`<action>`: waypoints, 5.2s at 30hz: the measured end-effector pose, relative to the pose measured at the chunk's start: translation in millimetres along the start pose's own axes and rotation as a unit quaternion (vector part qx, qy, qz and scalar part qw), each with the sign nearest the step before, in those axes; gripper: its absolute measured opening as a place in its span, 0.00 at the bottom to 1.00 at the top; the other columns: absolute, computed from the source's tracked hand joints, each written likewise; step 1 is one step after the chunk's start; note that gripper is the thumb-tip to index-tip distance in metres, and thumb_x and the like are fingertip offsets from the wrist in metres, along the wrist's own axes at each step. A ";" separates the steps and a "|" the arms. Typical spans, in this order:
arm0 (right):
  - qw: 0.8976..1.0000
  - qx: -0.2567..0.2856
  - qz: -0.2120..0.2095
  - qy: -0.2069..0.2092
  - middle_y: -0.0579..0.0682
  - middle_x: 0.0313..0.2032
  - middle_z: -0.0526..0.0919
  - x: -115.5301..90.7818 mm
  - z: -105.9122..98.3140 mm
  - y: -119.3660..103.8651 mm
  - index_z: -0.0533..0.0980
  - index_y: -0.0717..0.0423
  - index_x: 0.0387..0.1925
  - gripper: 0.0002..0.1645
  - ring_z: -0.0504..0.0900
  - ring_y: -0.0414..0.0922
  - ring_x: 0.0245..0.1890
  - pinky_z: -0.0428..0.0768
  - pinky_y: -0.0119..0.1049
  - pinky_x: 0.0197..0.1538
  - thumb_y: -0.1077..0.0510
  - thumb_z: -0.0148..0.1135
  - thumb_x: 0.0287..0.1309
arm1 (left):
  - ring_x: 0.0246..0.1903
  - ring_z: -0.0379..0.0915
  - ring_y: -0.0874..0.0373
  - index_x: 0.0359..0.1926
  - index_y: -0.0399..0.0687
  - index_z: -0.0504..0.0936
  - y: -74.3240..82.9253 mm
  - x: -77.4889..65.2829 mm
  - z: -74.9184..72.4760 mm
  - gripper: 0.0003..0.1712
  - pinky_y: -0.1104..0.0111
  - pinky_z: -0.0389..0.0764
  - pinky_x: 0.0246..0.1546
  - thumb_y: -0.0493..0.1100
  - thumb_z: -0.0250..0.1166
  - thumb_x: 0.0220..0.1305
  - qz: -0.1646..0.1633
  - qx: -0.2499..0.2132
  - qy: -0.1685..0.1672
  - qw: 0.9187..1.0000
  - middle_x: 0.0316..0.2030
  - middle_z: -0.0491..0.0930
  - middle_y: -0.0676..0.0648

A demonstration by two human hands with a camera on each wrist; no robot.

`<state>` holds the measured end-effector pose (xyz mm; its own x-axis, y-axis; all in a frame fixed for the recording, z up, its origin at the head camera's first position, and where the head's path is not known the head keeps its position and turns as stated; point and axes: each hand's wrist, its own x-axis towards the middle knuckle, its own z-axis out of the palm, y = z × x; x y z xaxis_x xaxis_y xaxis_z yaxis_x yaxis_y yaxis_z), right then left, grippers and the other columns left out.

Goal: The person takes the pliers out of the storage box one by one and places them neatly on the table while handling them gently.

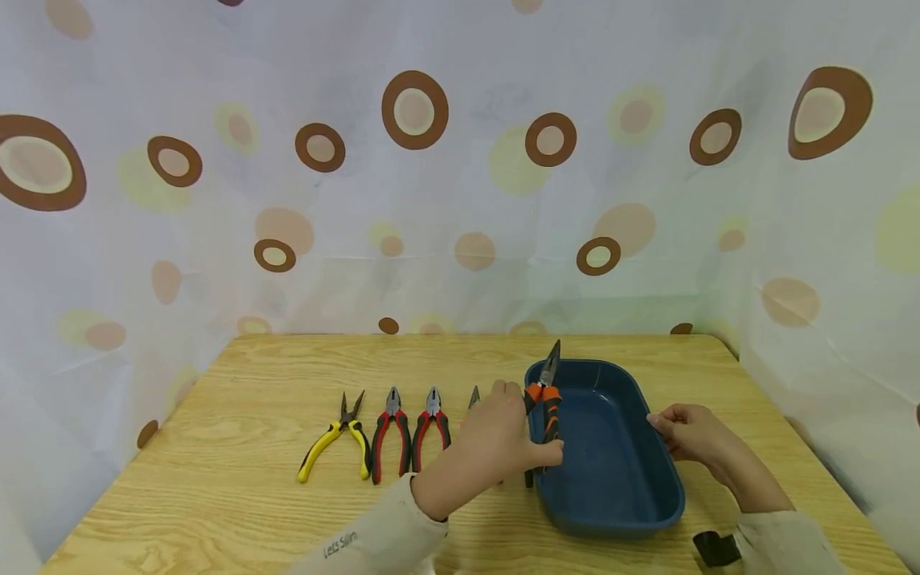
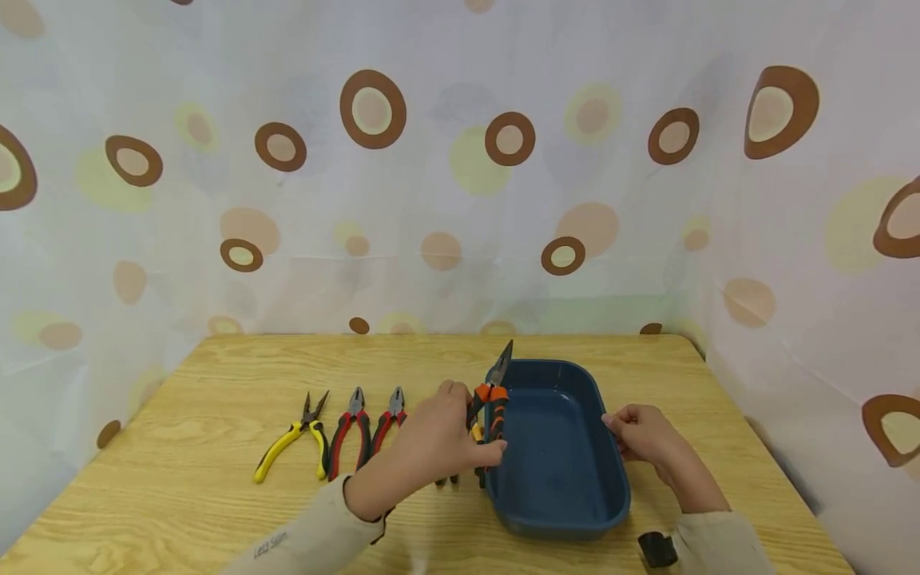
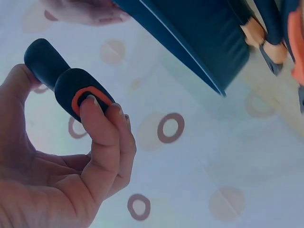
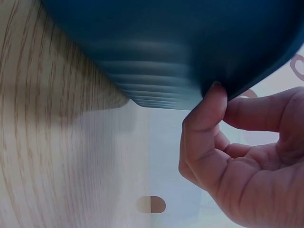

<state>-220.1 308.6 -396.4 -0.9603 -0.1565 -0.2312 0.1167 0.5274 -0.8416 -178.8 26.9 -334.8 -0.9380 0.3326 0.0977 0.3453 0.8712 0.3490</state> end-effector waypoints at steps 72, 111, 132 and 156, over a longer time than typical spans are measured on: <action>1.000 0.020 0.006 -0.001 0.52 0.26 0.73 1.1 0.2 2.2 0.67 0.70 0.36 0.19 0.74 0.44 0.26 0.75 0.37 0.32 0.53 0.45 0.64 | 0.13 0.62 0.53 0.36 0.20 0.66 -243.6 -62.0 -46.3 0.39 0.66 0.64 0.10 0.58 0.61 0.47 -0.232 0.091 0.062 0.966 0.30 0.66 0.31; 1.000 0.014 0.008 -0.009 0.52 0.27 0.73 1.7 -1.6 -0.9 0.67 0.71 0.37 0.20 0.74 0.44 0.27 0.75 0.38 0.32 0.54 0.44 0.64 | 0.16 0.62 0.53 0.15 0.41 0.66 -279.7 -74.2 -32.2 0.23 0.67 0.62 0.14 0.55 0.61 0.47 -0.252 0.070 -0.016 0.965 0.23 0.65 0.39; 1.000 0.000 0.011 -0.004 0.52 0.26 0.72 2.0 -2.3 1.0 0.67 0.71 0.36 0.19 0.73 0.44 0.27 0.75 0.37 0.32 0.53 0.44 0.64 | 0.17 0.62 0.54 0.20 0.39 0.68 -287.0 -72.7 -28.5 0.23 0.67 0.62 0.15 0.55 0.61 0.46 -0.262 0.059 -0.030 0.963 0.21 0.66 0.42; 1.000 -0.021 0.016 0.009 0.52 0.25 0.74 -3.1 -0.1 -1.7 0.68 0.69 0.35 0.21 0.75 0.45 0.25 0.76 0.38 0.31 0.51 0.44 0.64 | 0.20 0.63 0.51 0.32 0.31 0.72 -286.2 -72.6 -32.0 0.28 0.64 0.63 0.17 0.56 0.60 0.50 -0.262 0.044 -0.062 0.962 0.31 0.67 0.33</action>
<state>-217.4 308.2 -394.2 -0.9609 -0.1233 -0.2479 0.1368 0.5672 -0.8122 -210.5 -258.2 -411.9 -0.9749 -0.1246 -0.1843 -0.1675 0.9563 0.2395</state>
